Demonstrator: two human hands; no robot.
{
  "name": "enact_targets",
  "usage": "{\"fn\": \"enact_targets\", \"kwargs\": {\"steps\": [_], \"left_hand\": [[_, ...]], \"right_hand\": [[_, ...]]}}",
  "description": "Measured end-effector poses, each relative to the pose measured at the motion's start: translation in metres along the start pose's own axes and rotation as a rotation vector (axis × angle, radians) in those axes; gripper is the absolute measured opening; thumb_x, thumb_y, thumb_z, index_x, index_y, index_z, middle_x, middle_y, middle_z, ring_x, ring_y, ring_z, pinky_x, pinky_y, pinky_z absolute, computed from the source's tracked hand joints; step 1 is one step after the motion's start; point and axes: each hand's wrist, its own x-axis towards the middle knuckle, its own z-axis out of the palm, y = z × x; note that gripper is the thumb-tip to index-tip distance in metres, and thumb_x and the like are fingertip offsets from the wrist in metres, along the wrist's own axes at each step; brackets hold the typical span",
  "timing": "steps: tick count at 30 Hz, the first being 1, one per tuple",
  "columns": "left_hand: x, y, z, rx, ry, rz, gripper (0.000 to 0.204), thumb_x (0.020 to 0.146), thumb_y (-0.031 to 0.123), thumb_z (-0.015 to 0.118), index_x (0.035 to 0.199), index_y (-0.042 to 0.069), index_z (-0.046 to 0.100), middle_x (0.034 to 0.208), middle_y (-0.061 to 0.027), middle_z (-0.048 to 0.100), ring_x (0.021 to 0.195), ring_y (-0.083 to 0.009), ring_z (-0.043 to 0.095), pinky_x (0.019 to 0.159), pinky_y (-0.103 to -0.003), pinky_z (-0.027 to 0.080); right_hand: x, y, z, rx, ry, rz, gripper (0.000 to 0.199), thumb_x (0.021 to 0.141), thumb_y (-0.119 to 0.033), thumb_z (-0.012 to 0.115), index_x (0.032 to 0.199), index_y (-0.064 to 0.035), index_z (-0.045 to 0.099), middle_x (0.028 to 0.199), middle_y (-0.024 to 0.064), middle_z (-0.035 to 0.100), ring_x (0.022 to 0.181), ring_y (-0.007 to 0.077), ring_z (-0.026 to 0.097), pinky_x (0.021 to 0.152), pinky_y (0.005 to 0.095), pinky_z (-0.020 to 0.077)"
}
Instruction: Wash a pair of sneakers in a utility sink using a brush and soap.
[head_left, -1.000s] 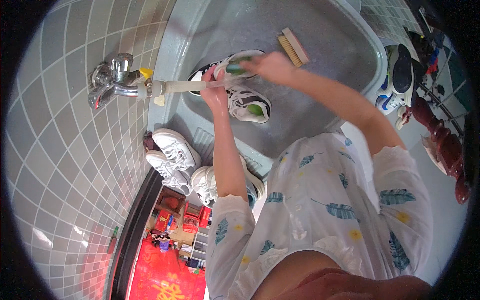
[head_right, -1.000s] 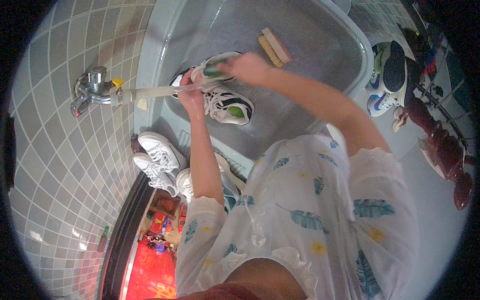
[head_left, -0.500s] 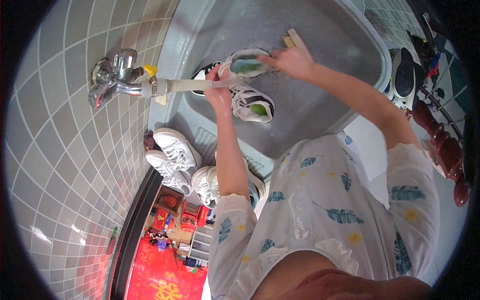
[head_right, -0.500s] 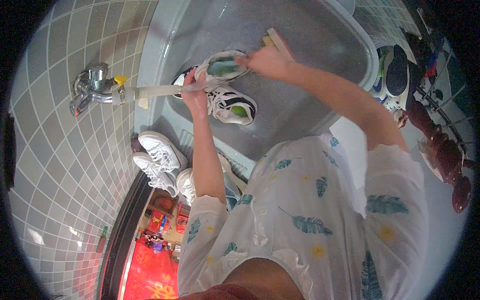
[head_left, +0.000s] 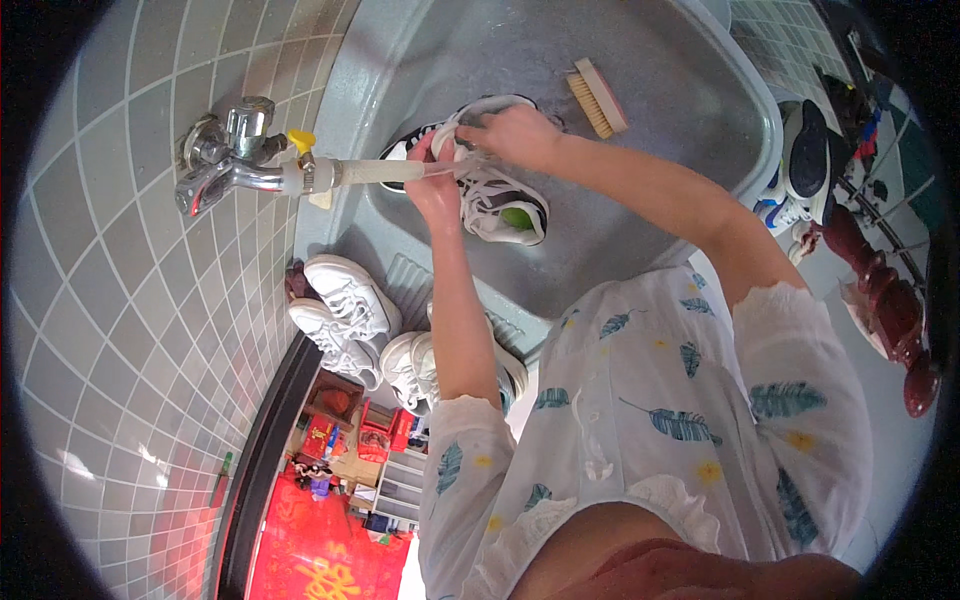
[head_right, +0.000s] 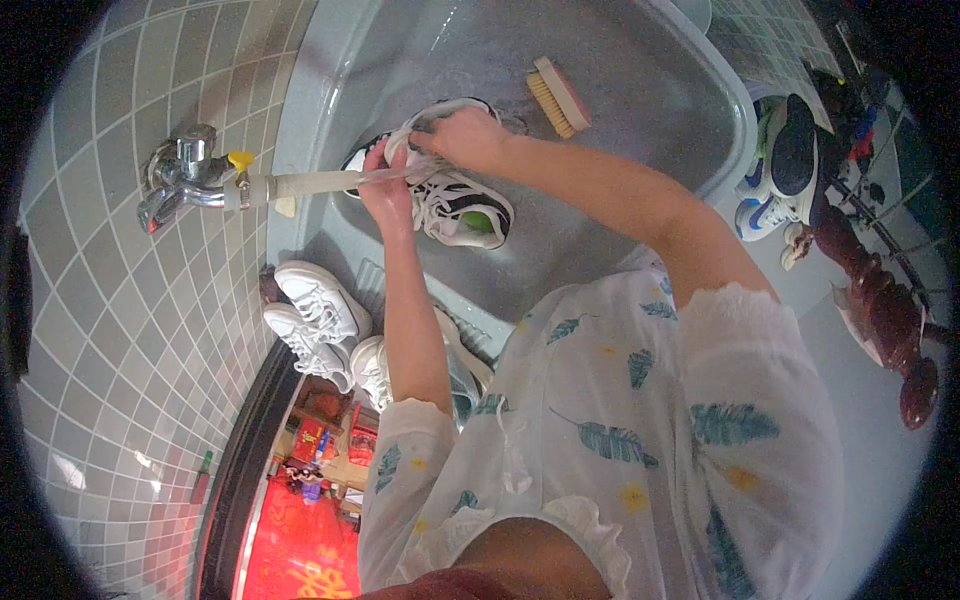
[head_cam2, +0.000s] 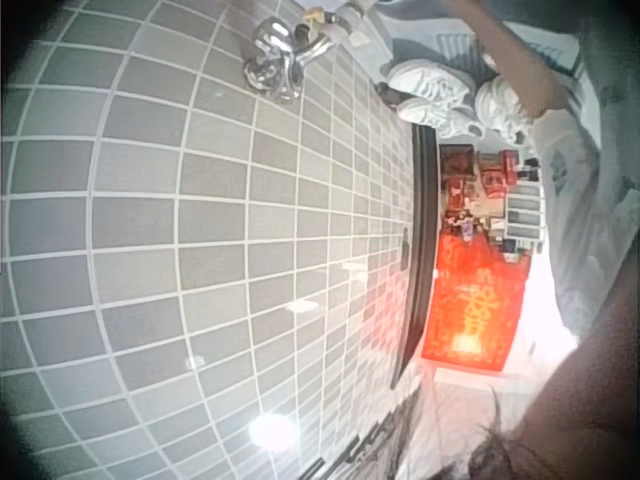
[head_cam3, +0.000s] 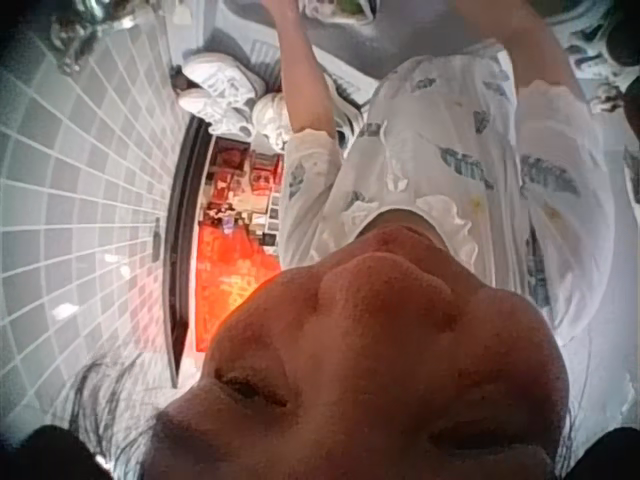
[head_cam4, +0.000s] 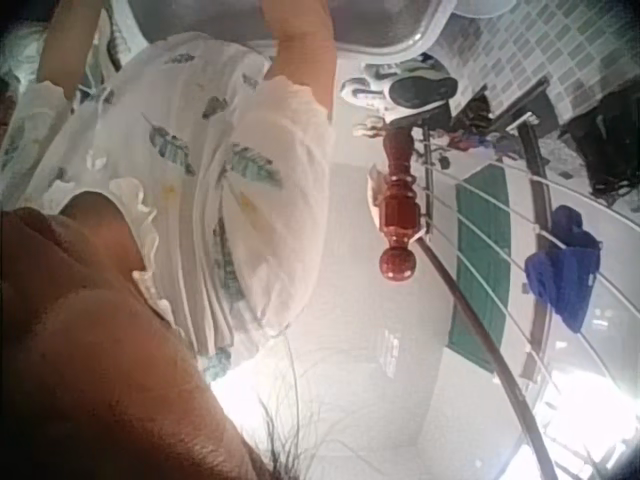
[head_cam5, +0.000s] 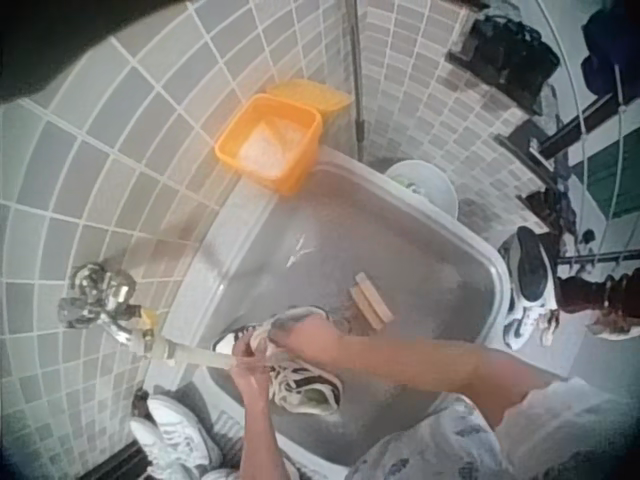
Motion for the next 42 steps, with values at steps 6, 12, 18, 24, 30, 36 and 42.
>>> {"fn": "enact_targets", "kwargs": {"steps": [6,12,18,24,30,36,42], "left_hand": [[-0.006,0.015,-0.006,0.232,0.030,-0.064,0.025,0.084,0.002,0.065,0.107,-0.005,0.059,0.097,-0.0084,0.062,0.083,-0.0135,0.058,0.076,-0.026,0.047],[-0.001,0.012,0.001,0.175,0.006,-0.045,0.025,0.084,0.006,0.067,0.106,-0.004,0.060,0.097,-0.0081,0.061,0.084,-0.0138,0.057,0.076,-0.026,0.046],[-0.014,0.011,0.001,0.249,0.005,0.061,0.024,0.084,0.006,0.066,0.105,-0.004,0.061,0.097,-0.0084,0.060,0.086,-0.0147,0.057,0.079,-0.027,0.045],[-0.035,0.013,-0.009,0.153,0.096,-0.038,0.023,0.081,-0.004,0.060,0.104,-0.004,0.061,0.101,-0.0104,0.061,0.092,-0.0164,0.058,0.081,-0.029,0.046],[-0.041,-0.008,-0.017,0.205,0.029,0.059,0.026,0.087,0.002,0.061,0.111,-0.006,0.057,0.107,-0.0121,0.062,0.099,-0.0176,0.058,0.087,-0.028,0.045],[-0.038,0.012,-0.021,0.192,-0.027,-0.060,0.029,0.086,0.003,0.062,0.113,-0.005,0.056,0.113,-0.0133,0.058,0.098,-0.0173,0.056,0.087,-0.029,0.045],[-0.037,0.002,-0.008,0.233,-0.022,0.047,0.029,0.086,0.003,0.062,0.113,-0.006,0.055,0.104,-0.0118,0.060,0.094,-0.0179,0.059,0.085,-0.030,0.046]], "right_hand": [[-0.057,0.046,-0.033,-0.084,-0.136,0.018,0.046,0.079,-0.014,0.056,0.125,-0.0187,0.051,0.072,0.0083,0.062,0.065,0.0294,0.065,0.051,0.0400,0.0507],[0.010,0.019,-0.020,0.175,-0.088,0.045,0.032,0.084,-0.022,0.059,0.116,-0.0173,0.060,0.075,0.0118,0.065,0.067,0.0309,0.064,0.058,0.0431,0.0498],[-0.001,0.063,-0.030,0.519,-0.309,-0.002,0.024,0.085,-0.031,0.057,0.099,-0.0158,0.070,0.088,0.0123,0.068,0.082,0.0342,0.064,0.072,0.0437,0.0494],[0.024,0.032,-0.013,0.600,-0.364,-0.039,0.029,0.083,-0.033,0.059,0.101,-0.0135,0.069,0.087,0.0126,0.068,0.078,0.0305,0.065,0.069,0.0409,0.0495],[0.012,0.019,-0.004,0.684,-0.351,0.052,0.025,0.084,-0.028,0.058,0.099,-0.0133,0.070,0.089,0.0117,0.068,0.079,0.0307,0.064,0.069,0.0395,0.0492],[-0.017,0.043,-0.023,0.564,-0.380,0.085,0.026,0.082,-0.027,0.061,0.103,-0.0143,0.070,0.092,0.0112,0.068,0.086,0.0303,0.064,0.073,0.0392,0.0493],[0.014,0.017,-0.001,0.519,-0.276,0.075,0.027,0.081,-0.029,0.063,0.104,-0.0164,0.070,0.090,0.0100,0.069,0.085,0.0308,0.065,0.074,0.0420,0.0505]]}}
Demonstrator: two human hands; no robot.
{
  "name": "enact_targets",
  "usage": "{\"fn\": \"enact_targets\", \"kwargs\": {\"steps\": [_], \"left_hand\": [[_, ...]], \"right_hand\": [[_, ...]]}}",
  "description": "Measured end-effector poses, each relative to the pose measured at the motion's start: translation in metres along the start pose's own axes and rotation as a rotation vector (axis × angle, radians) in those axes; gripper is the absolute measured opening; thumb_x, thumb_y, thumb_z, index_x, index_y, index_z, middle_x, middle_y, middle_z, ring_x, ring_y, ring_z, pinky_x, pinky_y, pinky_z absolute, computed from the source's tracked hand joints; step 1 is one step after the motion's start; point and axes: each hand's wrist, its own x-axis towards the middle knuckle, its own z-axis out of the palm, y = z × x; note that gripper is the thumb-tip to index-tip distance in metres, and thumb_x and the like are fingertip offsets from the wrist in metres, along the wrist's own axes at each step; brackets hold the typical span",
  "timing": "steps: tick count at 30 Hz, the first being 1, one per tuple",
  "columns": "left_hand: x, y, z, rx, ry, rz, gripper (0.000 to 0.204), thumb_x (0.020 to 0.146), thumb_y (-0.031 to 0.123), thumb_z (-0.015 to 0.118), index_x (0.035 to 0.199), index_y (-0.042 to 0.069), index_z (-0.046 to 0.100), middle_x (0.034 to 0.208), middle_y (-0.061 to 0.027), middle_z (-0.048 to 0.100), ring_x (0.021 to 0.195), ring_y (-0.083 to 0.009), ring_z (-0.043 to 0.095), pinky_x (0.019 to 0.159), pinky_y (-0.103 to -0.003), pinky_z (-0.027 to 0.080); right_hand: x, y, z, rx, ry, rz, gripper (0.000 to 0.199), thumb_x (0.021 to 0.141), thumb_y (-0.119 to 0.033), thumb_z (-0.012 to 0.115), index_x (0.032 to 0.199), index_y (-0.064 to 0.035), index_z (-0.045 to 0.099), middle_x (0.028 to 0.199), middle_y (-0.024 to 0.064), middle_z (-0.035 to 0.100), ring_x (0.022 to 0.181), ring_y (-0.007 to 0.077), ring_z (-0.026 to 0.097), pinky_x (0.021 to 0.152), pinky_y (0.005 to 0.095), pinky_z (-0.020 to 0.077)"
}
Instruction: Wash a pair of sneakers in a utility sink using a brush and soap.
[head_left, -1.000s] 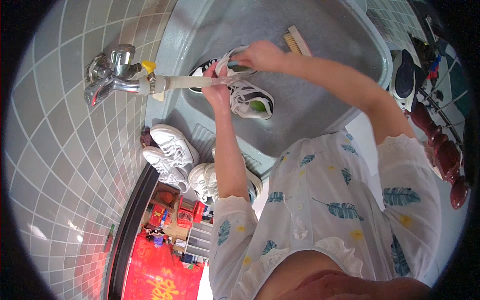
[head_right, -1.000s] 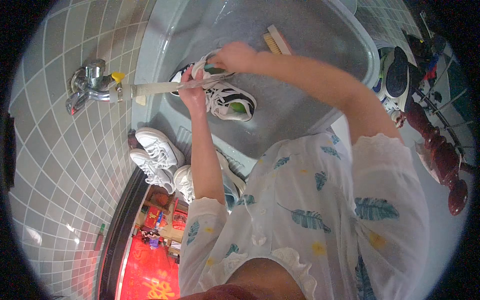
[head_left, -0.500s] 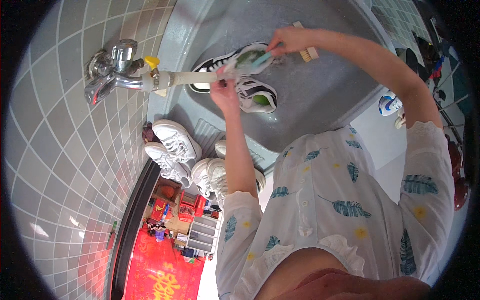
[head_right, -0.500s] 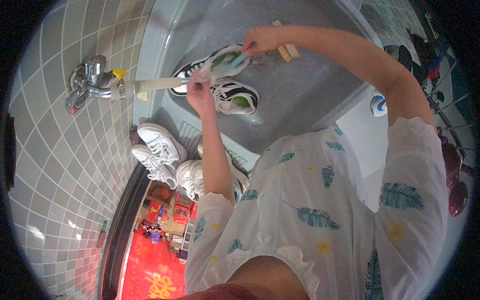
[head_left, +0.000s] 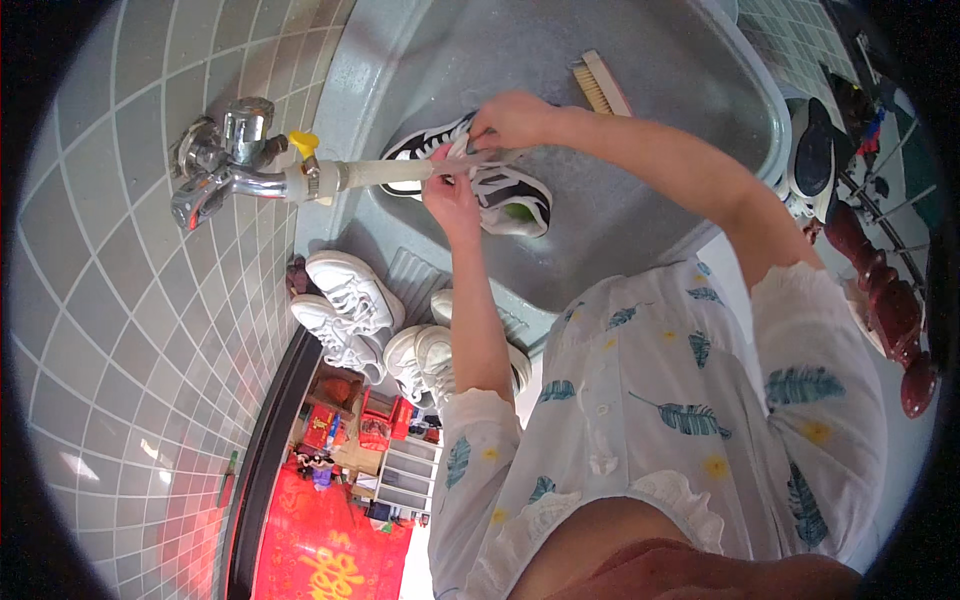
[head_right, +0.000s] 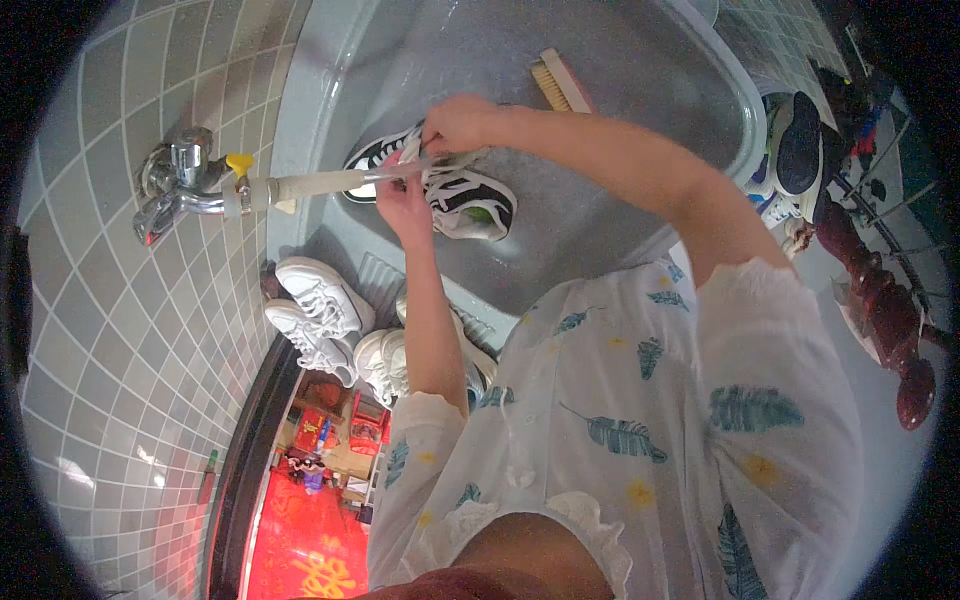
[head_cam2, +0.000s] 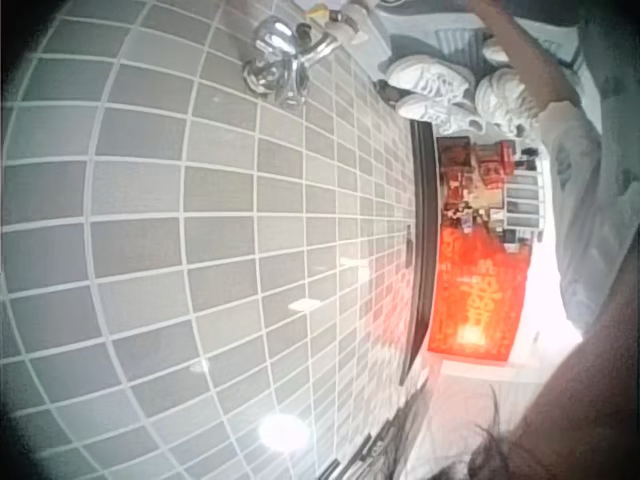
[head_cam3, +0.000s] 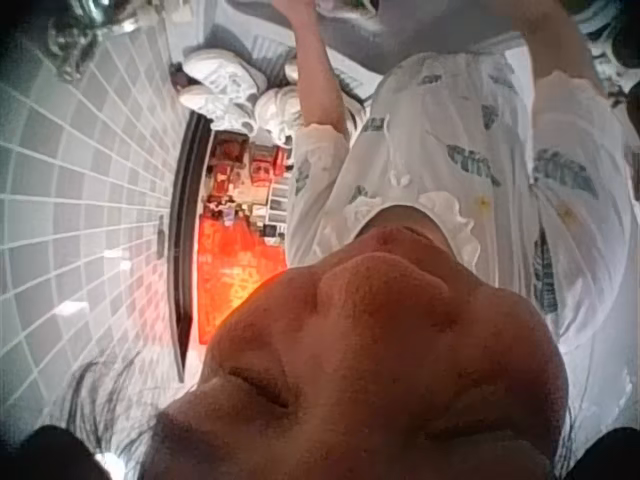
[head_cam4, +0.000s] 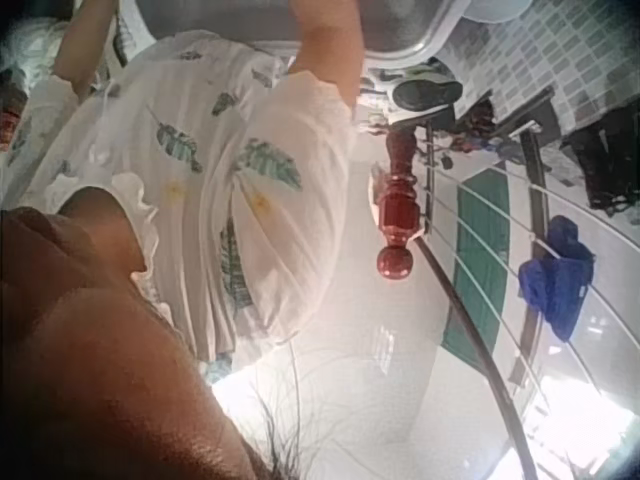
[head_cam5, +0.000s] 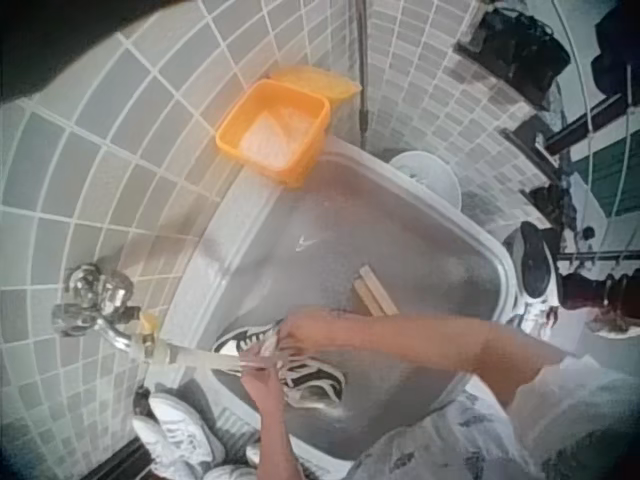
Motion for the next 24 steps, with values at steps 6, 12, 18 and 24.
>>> {"fn": "enact_targets", "kwargs": {"steps": [6,12,18,24], "left_hand": [[0.002,0.000,-0.007,0.065,-0.032,-0.001,0.028,0.087,0.003,0.061,0.113,-0.006,0.054,0.100,-0.0115,0.060,0.093,-0.0177,0.059,0.084,-0.029,0.047],[0.009,0.004,0.000,0.016,-0.036,0.009,0.027,0.088,0.005,0.060,0.111,-0.006,0.054,0.101,-0.0111,0.060,0.091,-0.0165,0.058,0.082,-0.027,0.046],[0.014,0.001,0.003,-0.060,0.010,-0.009,0.024,0.086,0.008,0.063,0.106,-0.005,0.059,0.098,-0.0100,0.058,0.088,-0.0173,0.057,0.080,-0.029,0.045],[0.009,0.005,-0.006,-0.005,-0.008,-0.051,0.025,0.086,0.010,0.064,0.105,-0.005,0.058,0.099,-0.0101,0.058,0.088,-0.0165,0.056,0.079,-0.028,0.045]], "right_hand": [[-0.036,0.026,-0.045,0.027,-0.178,0.041,0.027,0.082,-0.029,0.062,0.106,-0.0178,0.069,0.087,0.0109,0.068,0.081,0.0310,0.064,0.072,0.0412,0.0499],[-0.026,-0.003,0.013,0.033,0.107,0.078,0.024,0.083,-0.029,0.060,0.104,-0.0212,0.069,0.089,0.0101,0.068,0.082,0.0307,0.065,0.072,0.0432,0.0502],[-0.045,0.006,-0.009,-0.246,0.105,0.072,0.025,0.083,-0.029,0.062,0.106,-0.0227,0.068,0.079,0.0089,0.067,0.072,0.0301,0.064,0.063,0.0426,0.0492],[-0.045,0.007,-0.007,-0.292,0.162,-0.017,0.028,0.084,-0.029,0.059,0.110,-0.0237,0.065,0.068,0.0105,0.064,0.065,0.0302,0.064,0.059,0.0431,0.0497]]}}
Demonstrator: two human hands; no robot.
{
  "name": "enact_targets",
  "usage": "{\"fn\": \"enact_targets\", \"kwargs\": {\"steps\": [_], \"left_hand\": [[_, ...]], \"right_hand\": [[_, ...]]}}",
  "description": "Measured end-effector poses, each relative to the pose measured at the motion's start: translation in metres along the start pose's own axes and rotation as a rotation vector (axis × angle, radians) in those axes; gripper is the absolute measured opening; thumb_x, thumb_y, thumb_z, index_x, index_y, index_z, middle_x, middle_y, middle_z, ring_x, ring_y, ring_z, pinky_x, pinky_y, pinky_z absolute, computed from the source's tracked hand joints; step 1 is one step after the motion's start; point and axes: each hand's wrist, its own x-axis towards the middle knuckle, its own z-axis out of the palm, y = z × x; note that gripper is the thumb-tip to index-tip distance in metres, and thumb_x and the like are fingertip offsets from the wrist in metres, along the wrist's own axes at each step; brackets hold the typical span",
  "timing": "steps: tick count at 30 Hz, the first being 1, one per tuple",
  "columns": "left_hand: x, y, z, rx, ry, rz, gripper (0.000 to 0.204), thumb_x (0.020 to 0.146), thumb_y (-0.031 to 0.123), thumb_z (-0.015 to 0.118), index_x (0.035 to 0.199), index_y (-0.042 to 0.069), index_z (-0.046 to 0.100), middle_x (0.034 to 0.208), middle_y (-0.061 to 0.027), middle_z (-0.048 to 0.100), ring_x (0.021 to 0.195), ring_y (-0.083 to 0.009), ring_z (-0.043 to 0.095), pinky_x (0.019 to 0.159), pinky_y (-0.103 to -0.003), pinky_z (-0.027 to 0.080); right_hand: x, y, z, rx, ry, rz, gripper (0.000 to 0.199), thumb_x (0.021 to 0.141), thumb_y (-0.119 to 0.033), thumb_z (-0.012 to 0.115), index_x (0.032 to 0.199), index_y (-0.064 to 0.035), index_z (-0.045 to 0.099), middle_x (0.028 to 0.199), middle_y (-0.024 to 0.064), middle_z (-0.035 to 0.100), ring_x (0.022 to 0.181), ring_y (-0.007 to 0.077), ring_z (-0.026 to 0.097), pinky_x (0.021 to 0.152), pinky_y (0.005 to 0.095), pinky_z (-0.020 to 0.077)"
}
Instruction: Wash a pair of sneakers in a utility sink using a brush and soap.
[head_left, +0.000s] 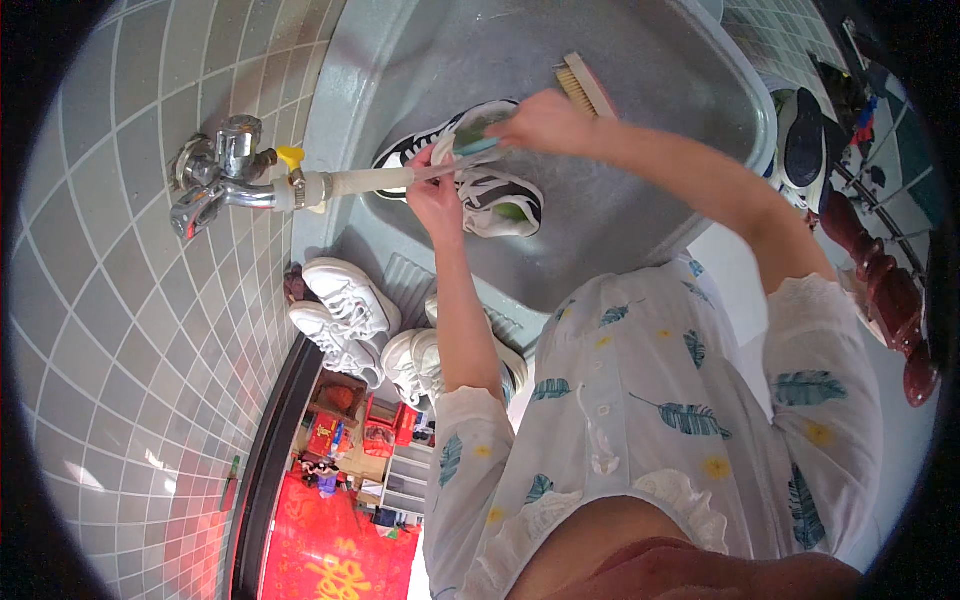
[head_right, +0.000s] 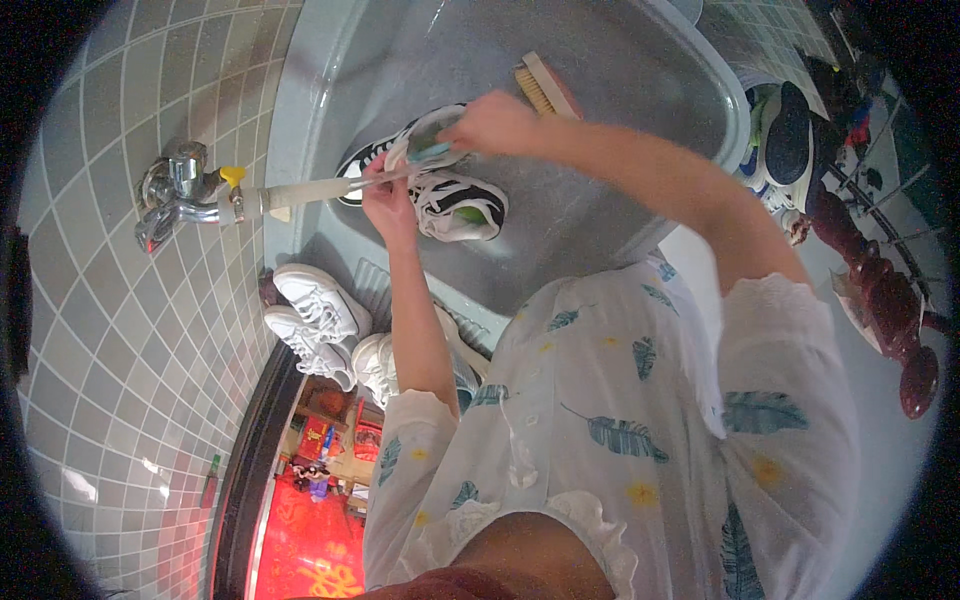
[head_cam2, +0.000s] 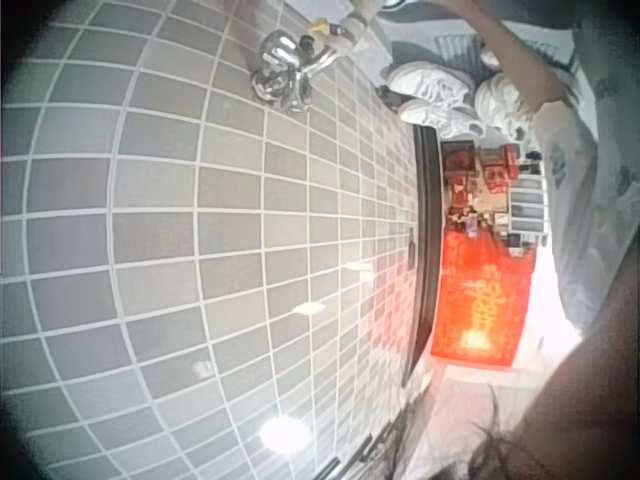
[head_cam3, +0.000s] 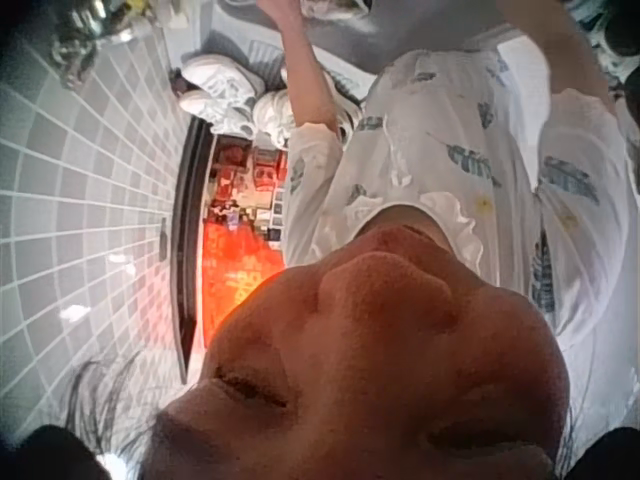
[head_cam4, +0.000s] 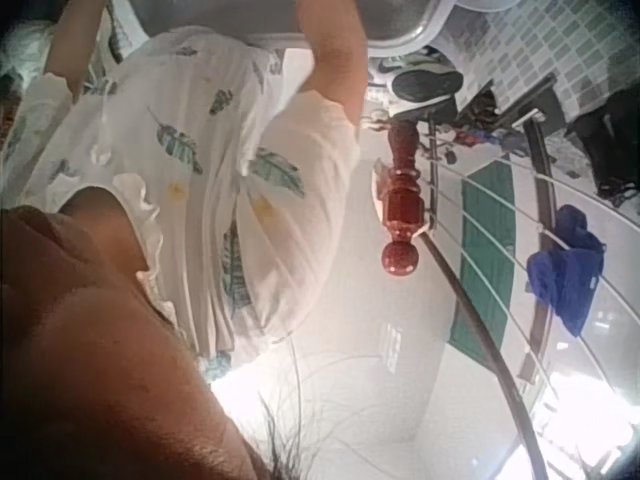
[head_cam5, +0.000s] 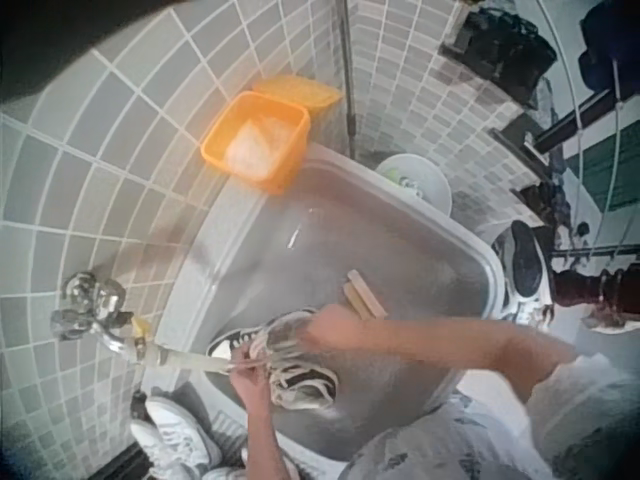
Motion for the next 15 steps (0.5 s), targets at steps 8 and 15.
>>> {"fn": "enact_targets", "kwargs": {"steps": [8,15], "left_hand": [[0.013,0.012,0.017,0.079,0.028,0.113,0.024,0.087,0.009,0.063,0.105,-0.005,0.056,0.095,-0.0096,0.058,0.086,-0.0183,0.056,0.081,-0.030,0.045],[0.008,0.009,-0.002,0.123,-0.019,0.042,0.023,0.088,0.009,0.062,0.105,-0.005,0.055,0.096,-0.0096,0.059,0.087,-0.0165,0.056,0.081,-0.030,0.045]], "right_hand": [[0.034,-0.028,0.041,-0.026,0.202,-0.036,0.028,0.083,-0.022,0.058,0.111,-0.0204,0.061,0.071,0.0076,0.065,0.065,0.0269,0.065,0.054,0.0406,0.0494],[-0.010,-0.003,0.010,-0.125,0.051,0.001,0.029,0.082,-0.023,0.057,0.111,-0.0184,0.058,0.071,0.0076,0.064,0.065,0.0293,0.065,0.052,0.0410,0.0496]]}}
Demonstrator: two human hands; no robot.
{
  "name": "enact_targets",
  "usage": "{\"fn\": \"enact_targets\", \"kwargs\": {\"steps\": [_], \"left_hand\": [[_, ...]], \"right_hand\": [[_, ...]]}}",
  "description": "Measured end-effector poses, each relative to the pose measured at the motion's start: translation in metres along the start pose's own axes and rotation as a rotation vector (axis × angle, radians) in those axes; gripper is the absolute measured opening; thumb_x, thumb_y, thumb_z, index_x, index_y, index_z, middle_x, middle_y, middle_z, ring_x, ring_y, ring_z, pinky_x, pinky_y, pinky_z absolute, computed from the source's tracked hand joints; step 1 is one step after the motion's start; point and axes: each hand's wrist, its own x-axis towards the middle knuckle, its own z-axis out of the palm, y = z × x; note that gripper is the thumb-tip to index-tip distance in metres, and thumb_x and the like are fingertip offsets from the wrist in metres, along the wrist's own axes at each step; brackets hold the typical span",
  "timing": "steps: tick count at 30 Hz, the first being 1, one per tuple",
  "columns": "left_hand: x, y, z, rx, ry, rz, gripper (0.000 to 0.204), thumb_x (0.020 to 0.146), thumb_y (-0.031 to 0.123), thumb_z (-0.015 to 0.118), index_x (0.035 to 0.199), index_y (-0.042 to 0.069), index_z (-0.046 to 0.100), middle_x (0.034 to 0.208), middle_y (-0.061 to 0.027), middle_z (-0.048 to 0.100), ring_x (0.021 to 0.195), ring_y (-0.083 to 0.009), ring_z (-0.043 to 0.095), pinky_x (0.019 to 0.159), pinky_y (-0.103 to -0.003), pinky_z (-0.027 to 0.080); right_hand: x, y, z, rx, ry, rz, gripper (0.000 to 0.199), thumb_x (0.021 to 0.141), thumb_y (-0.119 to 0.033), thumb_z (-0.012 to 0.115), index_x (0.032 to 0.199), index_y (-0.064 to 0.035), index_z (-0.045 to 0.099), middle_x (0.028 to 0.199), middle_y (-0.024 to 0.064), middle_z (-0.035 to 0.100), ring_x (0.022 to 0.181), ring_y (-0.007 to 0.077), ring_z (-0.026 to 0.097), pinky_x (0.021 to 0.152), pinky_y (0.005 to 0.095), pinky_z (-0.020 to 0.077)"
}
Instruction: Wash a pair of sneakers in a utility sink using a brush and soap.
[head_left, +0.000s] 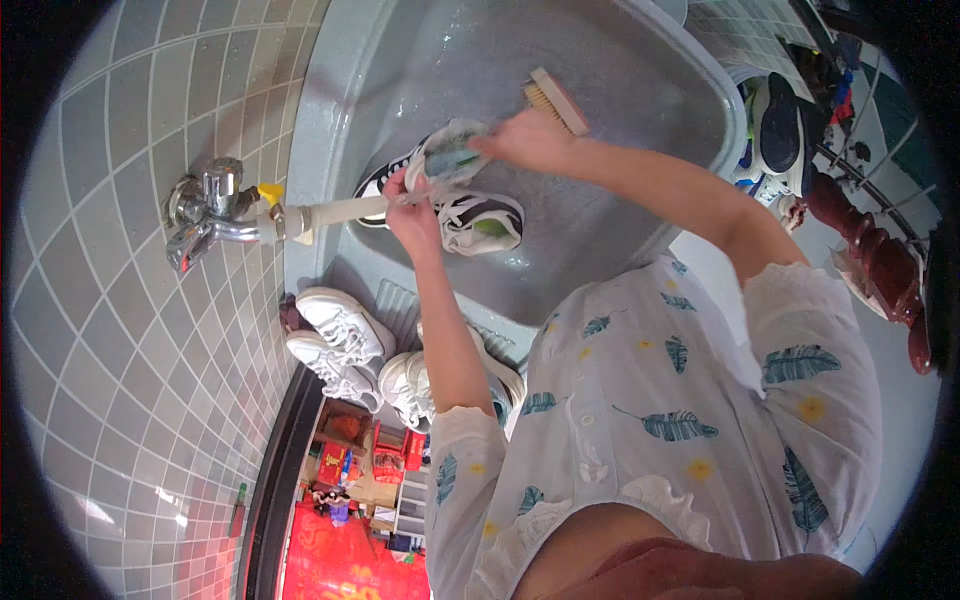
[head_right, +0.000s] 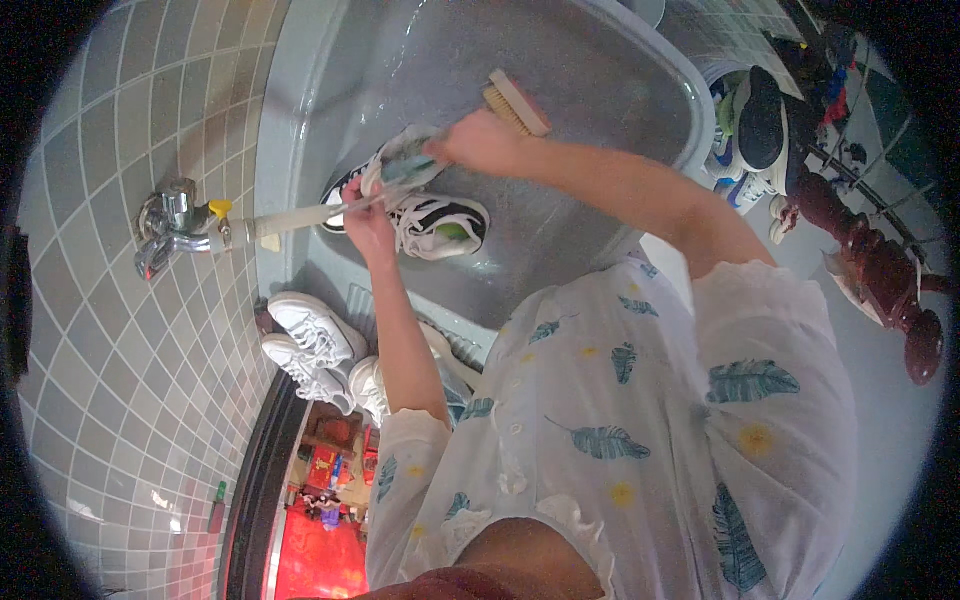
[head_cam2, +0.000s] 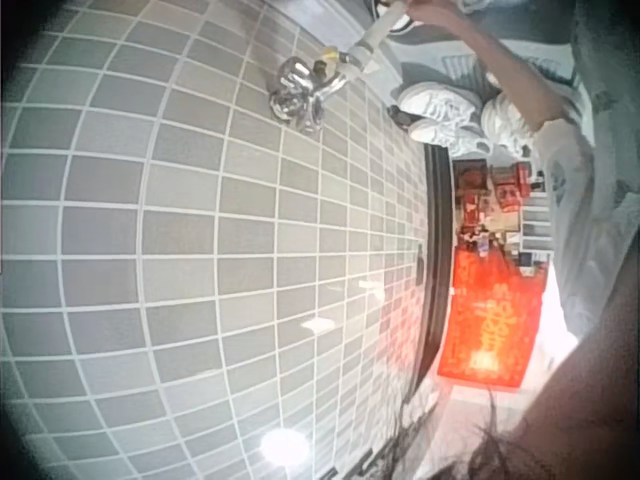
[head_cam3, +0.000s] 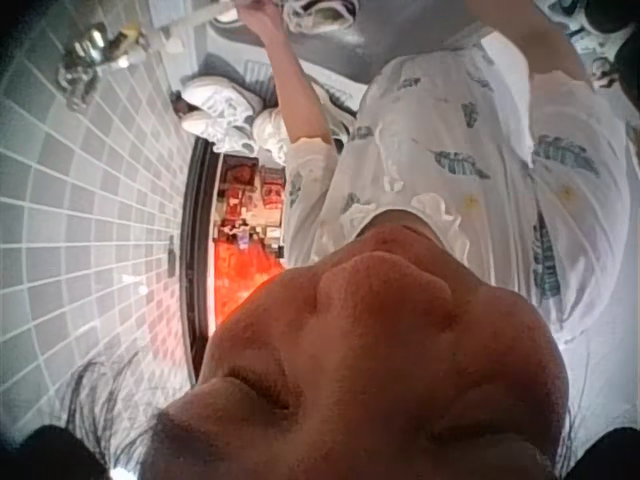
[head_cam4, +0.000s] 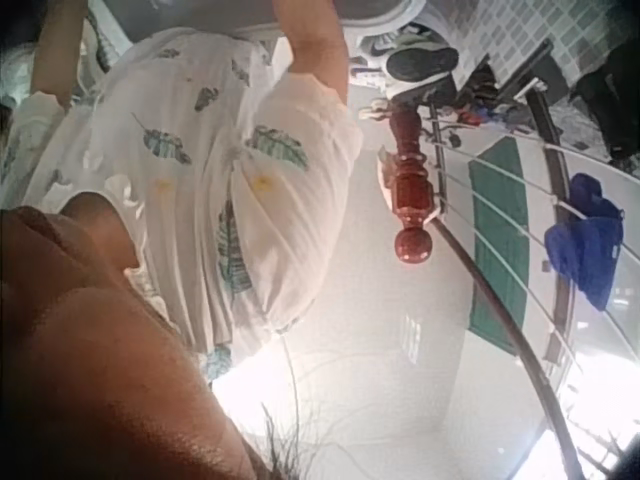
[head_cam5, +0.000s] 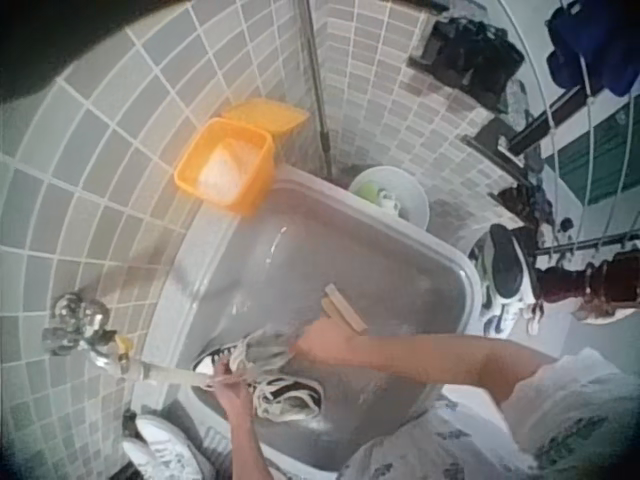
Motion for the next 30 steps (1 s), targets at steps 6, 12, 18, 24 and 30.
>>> {"fn": "enact_targets", "kwargs": {"steps": [6,12,18,24,30], "left_hand": [[0.008,0.011,-0.005,0.116,-0.049,0.055,0.022,0.086,0.010,0.063,0.104,-0.002,0.057,0.092,-0.0117,0.059,0.082,-0.0213,0.057,0.079,-0.031,0.046],[0.052,0.032,-0.004,0.751,-0.255,0.299,0.062,0.073,0.016,0.071,0.129,0.007,0.046,0.123,-0.0188,0.046,0.116,-0.0373,0.041,0.098,-0.046,0.035],[0.125,0.011,-0.002,0.449,-1.109,-0.209,0.083,0.066,0.032,0.077,0.136,0.004,0.041,0.121,-0.0165,0.058,0.109,-0.0253,0.056,0.095,-0.034,0.043],[0.121,0.026,0.023,0.725,-1.260,-0.190,0.072,0.067,0.032,0.074,0.127,0.000,0.050,0.110,-0.0154,0.065,0.096,-0.0242,0.063,0.085,-0.035,0.049],[0.075,0.053,0.045,1.331,-1.101,0.089,0.069,0.065,0.045,0.073,0.118,0.004,0.059,0.109,-0.0197,0.064,0.099,-0.0347,0.062,0.085,-0.040,0.049]], "right_hand": [[0.024,-0.032,-0.012,-0.032,-0.011,-0.002,0.030,0.083,-0.023,0.056,0.112,-0.0202,0.059,0.068,0.0082,0.064,0.063,0.0288,0.065,0.052,0.0417,0.0495],[-0.019,-0.039,-0.023,-0.112,-0.056,0.270,0.027,0.086,-0.023,0.053,0.111,-0.0167,0.062,0.069,0.0094,0.065,0.066,0.0257,0.067,0.056,0.0401,0.0513],[-0.029,-0.061,-0.025,0.043,0.117,0.242,0.025,0.087,-0.027,0.056,0.107,-0.0182,0.066,0.065,0.0087,0.064,0.063,0.0259,0.065,0.055,0.0396,0.0498],[-0.100,-0.056,-0.068,0.148,0.179,0.468,0.024,0.086,-0.024,0.058,0.106,-0.0141,0.067,0.070,0.0115,0.065,0.064,0.0298,0.065,0.057,0.0412,0.0507],[-0.137,-0.067,-0.067,0.340,0.150,0.800,0.025,0.087,-0.029,0.060,0.102,-0.0105,0.067,0.074,0.0131,0.066,0.070,0.0334,0.064,0.063,0.0440,0.0492]]}}
